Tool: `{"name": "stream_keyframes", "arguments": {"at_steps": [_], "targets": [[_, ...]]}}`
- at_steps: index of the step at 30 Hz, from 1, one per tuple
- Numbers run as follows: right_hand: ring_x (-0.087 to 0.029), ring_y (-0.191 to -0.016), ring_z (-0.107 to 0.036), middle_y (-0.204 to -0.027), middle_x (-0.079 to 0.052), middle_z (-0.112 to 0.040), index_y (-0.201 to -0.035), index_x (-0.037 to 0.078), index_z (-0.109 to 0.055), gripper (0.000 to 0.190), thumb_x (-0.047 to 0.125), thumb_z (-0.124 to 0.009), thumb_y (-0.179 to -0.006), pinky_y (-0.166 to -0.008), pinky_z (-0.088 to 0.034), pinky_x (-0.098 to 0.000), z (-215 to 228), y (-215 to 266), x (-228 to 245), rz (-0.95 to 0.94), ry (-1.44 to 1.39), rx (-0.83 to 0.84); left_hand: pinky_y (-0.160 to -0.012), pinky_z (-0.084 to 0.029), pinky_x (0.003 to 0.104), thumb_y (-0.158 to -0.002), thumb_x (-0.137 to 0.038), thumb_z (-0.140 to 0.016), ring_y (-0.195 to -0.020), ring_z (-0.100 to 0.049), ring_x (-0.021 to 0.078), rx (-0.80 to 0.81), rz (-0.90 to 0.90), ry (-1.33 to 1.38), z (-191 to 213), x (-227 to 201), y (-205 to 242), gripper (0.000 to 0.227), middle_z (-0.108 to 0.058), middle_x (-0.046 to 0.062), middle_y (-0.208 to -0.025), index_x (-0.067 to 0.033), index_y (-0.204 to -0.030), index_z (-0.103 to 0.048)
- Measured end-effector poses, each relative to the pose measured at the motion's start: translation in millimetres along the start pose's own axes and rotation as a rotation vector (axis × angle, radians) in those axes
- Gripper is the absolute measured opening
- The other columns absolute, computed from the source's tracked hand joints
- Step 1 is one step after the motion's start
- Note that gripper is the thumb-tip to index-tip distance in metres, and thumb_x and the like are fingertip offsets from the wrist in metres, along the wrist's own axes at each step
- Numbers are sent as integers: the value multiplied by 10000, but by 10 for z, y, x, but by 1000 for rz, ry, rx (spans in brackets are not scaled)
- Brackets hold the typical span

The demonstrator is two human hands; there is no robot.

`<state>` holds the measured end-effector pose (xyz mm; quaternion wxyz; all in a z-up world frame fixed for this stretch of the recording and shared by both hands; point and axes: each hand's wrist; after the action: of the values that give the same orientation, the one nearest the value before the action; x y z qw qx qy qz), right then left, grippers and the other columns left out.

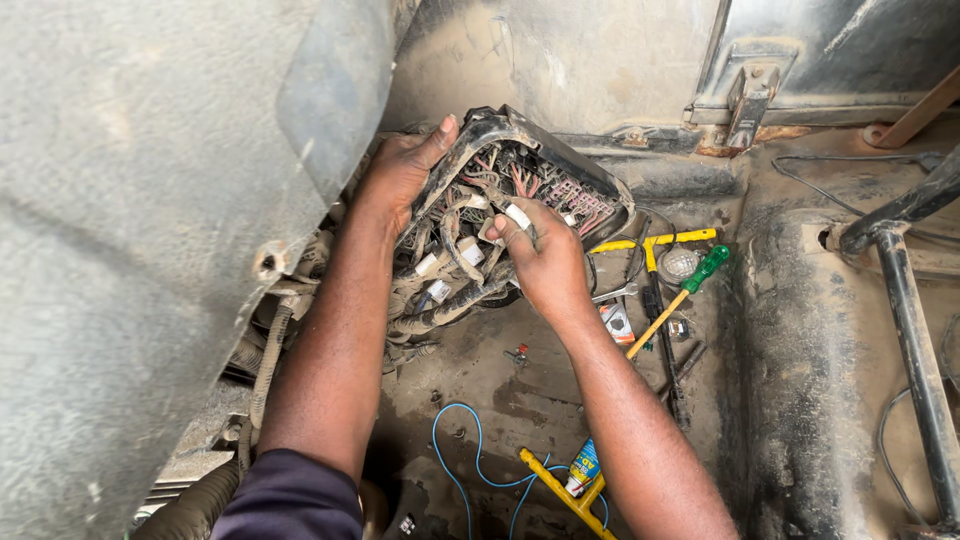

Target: The person works on a vehicle's electrical system, removing a fuse box cover, manipulating wires, and using pliers to cut and adjust connections. The person also uses a screwdriver to further adjust the wiring.

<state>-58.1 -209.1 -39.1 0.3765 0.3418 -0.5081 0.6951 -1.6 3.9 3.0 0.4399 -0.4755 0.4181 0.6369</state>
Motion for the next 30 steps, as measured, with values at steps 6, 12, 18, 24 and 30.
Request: {"name": "stream_keyframes", "arguments": {"at_steps": [6, 12, 18, 24, 30], "targets": [[-135, -867, -717, -899, -40, -773, -1155, 23, -710, 221, 166, -672, -991, -827, -545, -300, -99, 29, 19, -9, -16, 1, -1117, -367, 626, -866, -654, -688, -1322, -501, 401, -44, 51, -28, 18, -132, 148, 748, -569, 245, -1355, -52, -1299, -581], [-120, -862, -656, -947, -34, -749, -1111, 21, -718, 232, 150, -756, -921, -811, -536, -306, -195, 1, 68, -155, -238, 70, -1005, -511, 436, -1019, -424, -558, -1191, -640, 273, -274, -176, -248, -68, 43, 909, 393, -673, 79, -1347, -151, -1293, -627], [-156, -953, -707, -974, -68, -782, -1070, 16, -750, 222, 207, -701, -968, -979, -517, -308, -158, -29, 63, -303, -571, 250, -916, -611, 355, -909, -7, -659, -1082, -711, 255, -457, -890, -864, -37, 509, 1000, 239, -701, 157, -1239, -20, -1146, -687], [-161, -959, -686, -992, -63, -769, -1099, 15, -737, 239, 162, -737, -911, -945, -505, -315, -89, -78, 111, -342, -647, 348, -843, -586, 454, -944, -34, -638, -928, -738, 230, -439, -783, -912, -135, 279, 1352, 259, -702, 170, -1149, 5, -1198, -672], [-153, -828, -665, -912, -54, -745, -1038, 17, -721, 213, 184, -782, -919, -800, -532, -314, -92, 51, 226, -258, -592, 359, -384, -477, 302, -1033, -237, -557, -441, -616, 152, -105, -89, -41, -206, -67, 1385, 281, -695, 122, -729, -2, -1148, -659]]}}
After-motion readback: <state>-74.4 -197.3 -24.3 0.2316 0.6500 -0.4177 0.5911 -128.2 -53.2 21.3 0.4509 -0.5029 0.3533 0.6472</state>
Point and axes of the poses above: each hand's wrist, its own y-axis away from the middle knuckle, its own z-axis out of the back of the hand, x = y × z
